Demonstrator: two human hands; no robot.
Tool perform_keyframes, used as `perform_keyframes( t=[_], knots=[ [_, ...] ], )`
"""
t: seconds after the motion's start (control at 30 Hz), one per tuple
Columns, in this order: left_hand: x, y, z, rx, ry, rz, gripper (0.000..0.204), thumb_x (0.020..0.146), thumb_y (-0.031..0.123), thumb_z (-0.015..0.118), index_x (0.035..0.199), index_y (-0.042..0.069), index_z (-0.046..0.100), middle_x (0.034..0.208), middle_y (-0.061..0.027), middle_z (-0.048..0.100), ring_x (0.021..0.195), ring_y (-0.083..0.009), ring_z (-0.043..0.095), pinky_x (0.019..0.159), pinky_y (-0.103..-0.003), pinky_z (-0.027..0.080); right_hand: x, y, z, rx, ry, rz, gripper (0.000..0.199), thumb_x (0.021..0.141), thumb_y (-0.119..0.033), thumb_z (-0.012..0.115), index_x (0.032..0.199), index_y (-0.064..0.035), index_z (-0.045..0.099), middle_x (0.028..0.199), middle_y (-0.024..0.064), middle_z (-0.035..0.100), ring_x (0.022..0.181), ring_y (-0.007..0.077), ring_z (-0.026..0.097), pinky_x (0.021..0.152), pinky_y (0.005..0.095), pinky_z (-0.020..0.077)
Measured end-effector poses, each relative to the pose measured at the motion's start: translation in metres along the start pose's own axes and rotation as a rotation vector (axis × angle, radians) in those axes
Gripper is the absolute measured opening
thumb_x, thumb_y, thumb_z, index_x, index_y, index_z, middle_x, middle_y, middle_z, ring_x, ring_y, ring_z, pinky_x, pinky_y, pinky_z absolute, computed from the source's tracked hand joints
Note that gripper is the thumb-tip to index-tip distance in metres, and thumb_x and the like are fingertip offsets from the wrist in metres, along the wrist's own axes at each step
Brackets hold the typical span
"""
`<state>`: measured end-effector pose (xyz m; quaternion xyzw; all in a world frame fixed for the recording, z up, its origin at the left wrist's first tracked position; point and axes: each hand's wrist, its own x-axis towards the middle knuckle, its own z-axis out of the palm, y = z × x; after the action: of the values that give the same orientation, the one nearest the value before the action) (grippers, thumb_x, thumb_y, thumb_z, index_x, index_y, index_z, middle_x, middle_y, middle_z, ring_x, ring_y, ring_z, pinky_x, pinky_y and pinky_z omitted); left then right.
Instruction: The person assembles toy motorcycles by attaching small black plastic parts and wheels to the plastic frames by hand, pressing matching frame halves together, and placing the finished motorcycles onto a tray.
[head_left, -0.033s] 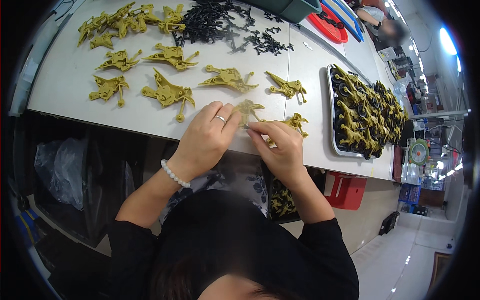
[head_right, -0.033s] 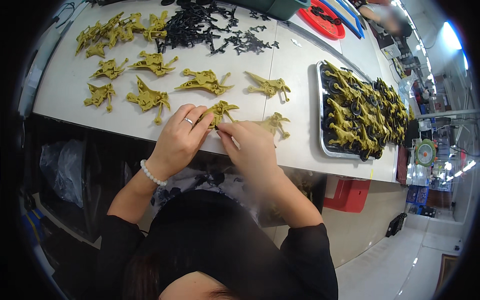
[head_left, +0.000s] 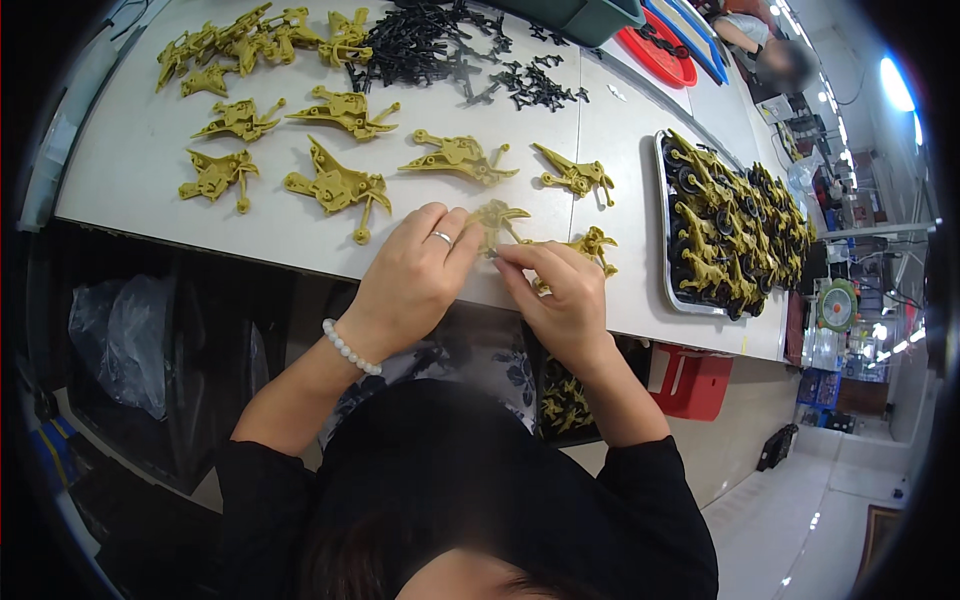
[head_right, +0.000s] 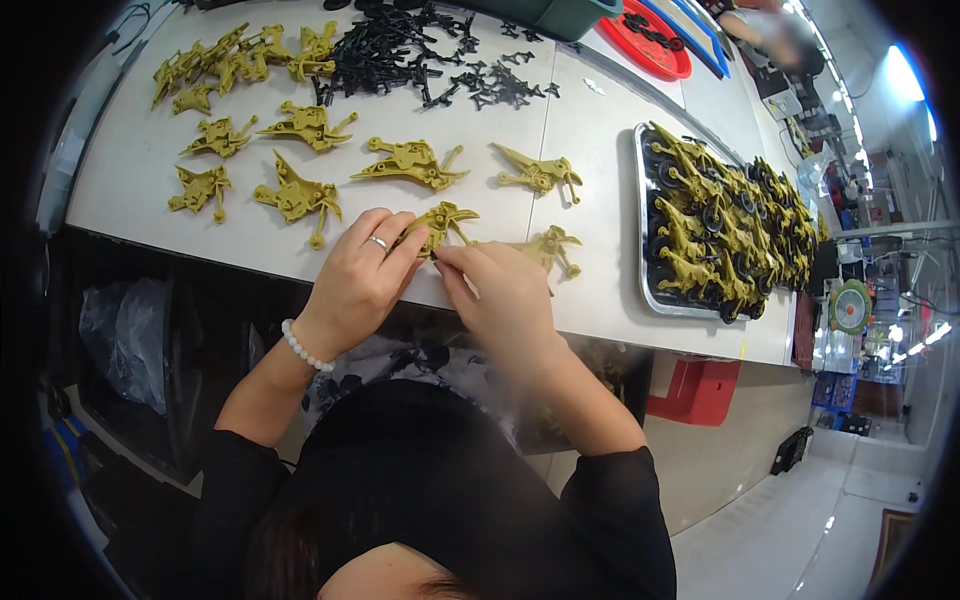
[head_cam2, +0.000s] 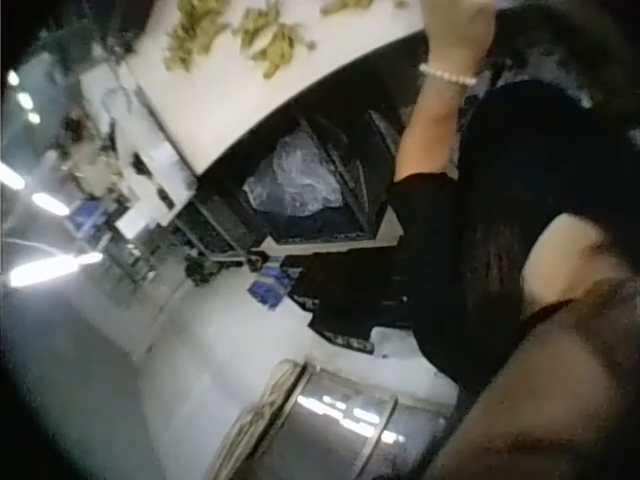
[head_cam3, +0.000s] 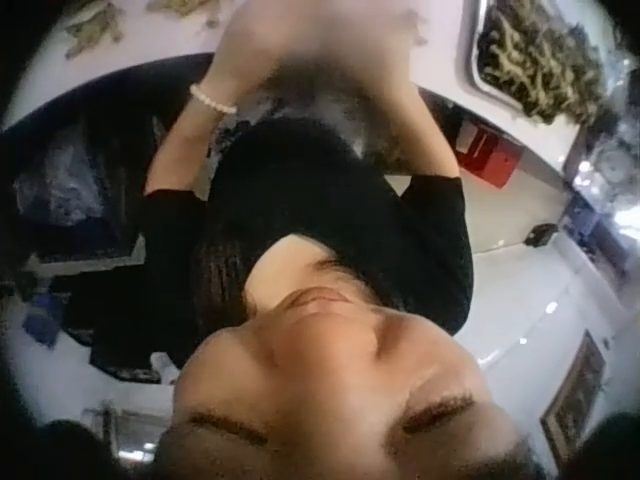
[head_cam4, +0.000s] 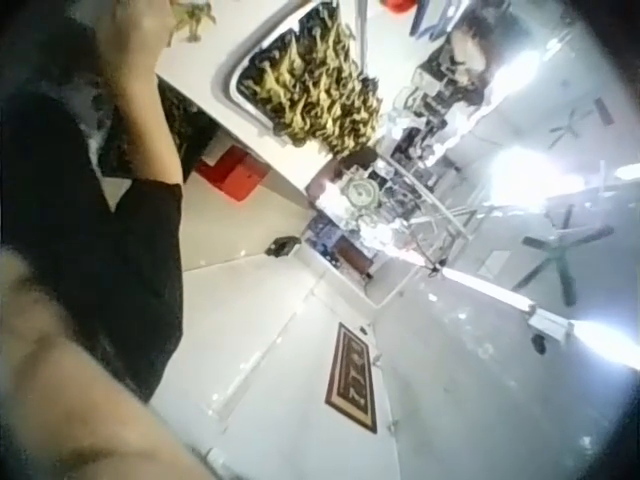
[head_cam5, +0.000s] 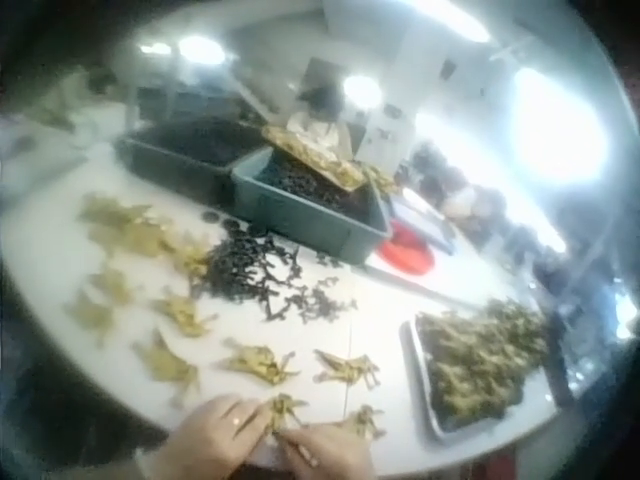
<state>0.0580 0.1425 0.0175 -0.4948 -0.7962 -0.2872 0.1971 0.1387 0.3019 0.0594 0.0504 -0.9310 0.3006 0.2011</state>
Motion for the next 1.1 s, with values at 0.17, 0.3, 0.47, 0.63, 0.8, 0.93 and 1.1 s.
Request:
perform_keyframes(
  t=[0.17, 0.3, 0.47, 0.63, 0.8, 0.93, 1.1],
  knots=[
    [0.000, 0.000, -0.002, 0.010, 0.010, 0.000, 0.031, 0.075, 0.009, 0.055, 0.103, -0.005, 0.058, 0.099, -0.0145, 0.058, 0.096, -0.0273, 0.055, 0.084, -0.035, 0.048, 0.003, -0.003, 0.001, -0.148, -0.025, -0.121, 0.013, 0.072, 0.003, 0.070, 0.085, -0.0009, 0.067, 0.072, 0.0104, 0.065, 0.063, 0.0251, 0.063, 0.058, 0.0320, 0.0498],
    [0.001, 0.001, -0.004, -0.017, -0.020, -0.007, 0.031, 0.075, 0.005, 0.059, 0.104, -0.007, 0.060, 0.102, -0.0165, 0.059, 0.096, -0.0293, 0.055, 0.084, -0.037, 0.049, 0.003, -0.008, 0.003, -0.179, -0.060, -0.111, 0.012, 0.072, 0.002, 0.069, 0.084, -0.0010, 0.067, 0.071, 0.0104, 0.064, 0.063, 0.0267, 0.063, 0.059, 0.0340, 0.0499],
    [0.003, 0.000, -0.004, -0.049, -0.031, -0.002, 0.031, 0.074, 0.001, 0.064, 0.104, -0.008, 0.061, 0.106, -0.0187, 0.060, 0.098, -0.0316, 0.056, 0.085, -0.039, 0.049, 0.003, -0.014, 0.005, -0.234, -0.106, -0.071, 0.011, 0.073, 0.001, 0.068, 0.084, -0.0010, 0.067, 0.070, 0.0115, 0.062, 0.063, 0.0286, 0.062, 0.058, 0.0349, 0.0497],
    [0.002, -0.007, -0.007, -0.124, -0.045, -0.034, 0.032, 0.074, 0.001, 0.067, 0.105, -0.006, 0.062, 0.112, -0.0196, 0.058, 0.108, -0.0340, 0.054, 0.091, -0.041, 0.047, 0.025, -0.004, -0.021, 0.097, -0.347, 0.237, 0.015, 0.079, -0.005, 0.070, 0.092, 0.0020, 0.071, 0.075, 0.0122, 0.069, 0.063, 0.0148, 0.063, 0.058, 0.0285, 0.0498],
    [0.003, -0.006, -0.037, -0.068, -0.021, -0.019, 0.035, 0.075, 0.010, 0.066, 0.106, -0.005, 0.061, 0.119, -0.0206, 0.056, 0.116, -0.0352, 0.050, 0.100, -0.043, 0.042, 0.105, 0.070, -0.041, -0.152, -0.132, 0.210, 0.023, 0.082, -0.019, 0.069, 0.092, 0.0017, 0.070, 0.078, 0.0128, 0.069, 0.068, 0.0172, 0.063, 0.066, 0.0305, 0.0496],
    [-0.009, -0.030, -0.070, -0.057, -0.022, -0.130, 0.045, 0.073, 0.008, 0.071, 0.114, -0.002, 0.059, 0.125, -0.0198, 0.053, 0.120, -0.0355, 0.047, 0.102, -0.044, 0.040, 0.144, 0.130, -0.027, -0.260, -0.153, 0.346, 0.031, 0.077, -0.025, 0.074, 0.095, 0.0003, 0.070, 0.086, 0.0128, 0.069, 0.075, 0.0208, 0.064, 0.072, 0.0326, 0.0501],
    [-0.023, -0.056, -0.090, 0.051, -0.131, -0.261, 0.049, 0.073, 0.003, 0.068, 0.121, 0.003, 0.058, 0.133, -0.0163, 0.049, 0.127, -0.0335, 0.044, 0.105, -0.041, 0.037, 0.148, 0.142, -0.016, -0.213, -0.141, 0.364, 0.025, 0.073, -0.020, 0.074, 0.087, 0.0018, 0.069, 0.078, 0.0153, 0.069, 0.070, 0.0239, 0.066, 0.068, 0.0332, 0.0517]
  ],
)
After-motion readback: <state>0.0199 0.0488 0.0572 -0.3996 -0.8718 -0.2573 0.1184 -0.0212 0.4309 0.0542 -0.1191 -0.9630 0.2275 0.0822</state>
